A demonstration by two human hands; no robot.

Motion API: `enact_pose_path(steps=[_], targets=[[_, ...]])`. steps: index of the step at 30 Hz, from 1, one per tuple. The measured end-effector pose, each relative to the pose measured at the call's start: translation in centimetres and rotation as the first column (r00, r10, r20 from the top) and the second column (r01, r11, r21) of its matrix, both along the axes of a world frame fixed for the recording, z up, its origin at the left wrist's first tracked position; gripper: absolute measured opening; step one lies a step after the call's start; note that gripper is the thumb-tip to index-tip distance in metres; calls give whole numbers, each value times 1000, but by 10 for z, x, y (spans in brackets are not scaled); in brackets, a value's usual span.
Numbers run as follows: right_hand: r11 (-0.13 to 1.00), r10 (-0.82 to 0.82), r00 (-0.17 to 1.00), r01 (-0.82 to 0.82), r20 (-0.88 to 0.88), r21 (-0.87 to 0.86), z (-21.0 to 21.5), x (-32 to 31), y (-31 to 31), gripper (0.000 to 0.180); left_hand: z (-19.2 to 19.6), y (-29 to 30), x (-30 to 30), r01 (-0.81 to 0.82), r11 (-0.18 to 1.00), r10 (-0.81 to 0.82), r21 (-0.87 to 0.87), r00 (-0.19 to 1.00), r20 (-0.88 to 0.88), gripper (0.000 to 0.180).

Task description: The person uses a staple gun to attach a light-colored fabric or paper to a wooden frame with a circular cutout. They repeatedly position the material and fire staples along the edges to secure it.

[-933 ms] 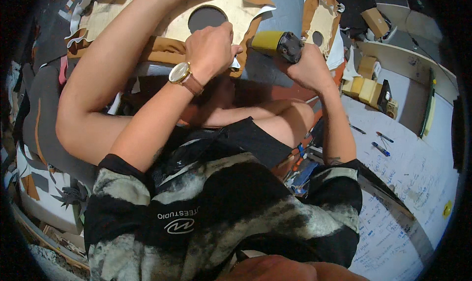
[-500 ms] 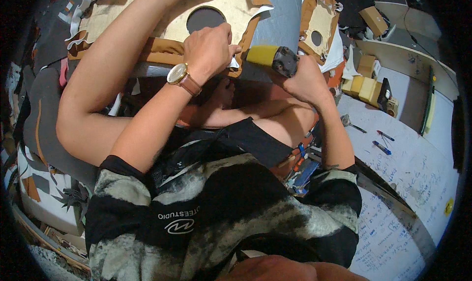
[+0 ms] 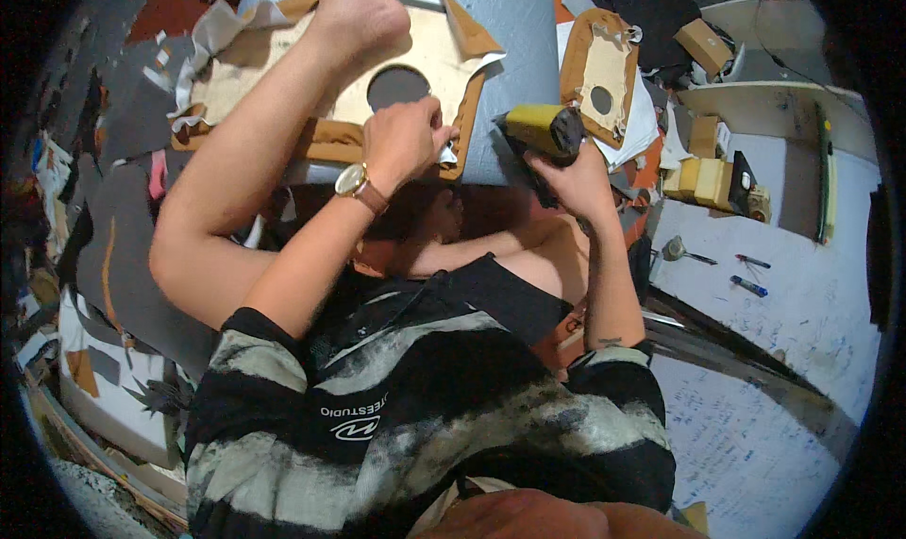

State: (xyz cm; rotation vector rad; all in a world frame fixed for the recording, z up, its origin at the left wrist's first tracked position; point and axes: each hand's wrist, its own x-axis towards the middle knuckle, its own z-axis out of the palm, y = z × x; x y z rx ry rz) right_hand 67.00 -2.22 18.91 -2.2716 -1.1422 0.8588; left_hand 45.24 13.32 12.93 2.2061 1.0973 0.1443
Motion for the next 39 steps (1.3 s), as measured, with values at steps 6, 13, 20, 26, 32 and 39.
enact_pose_path(steps=[6, 13, 20, 26, 32, 39], targets=[[978, -100, 987, 121, 128, -171, -21, 15, 10, 49, 15, -24, -5, 288, 935, -249, 207, 949, -196, 60], [977, -99, 991, 114, 88, -180, -28, 22, 9, 53, 28, -41, -12, 310, 926, -226, 215, 912, -342, 58], [986, -76, 996, 83, 50, -144, -37, 30, 11, 64, 40, -24, -40, 288, 954, -225, 84, 873, -432, 55], [986, -80, 992, 93, 96, -141, -30, 25, 8, 60, 4, -20, 26, 169, 963, -188, 211, 979, 76, 51], [978, -125, 990, 134, 67, -158, -19, 21, 7, 53, -9, -36, 54, 9, 918, -52, 397, 994, 97, 43], [976, -131, 991, 127, -8, -178, -9, 23, 9, 51, -7, -21, 69, -76, 956, 71, 285, 997, 30, 36]])
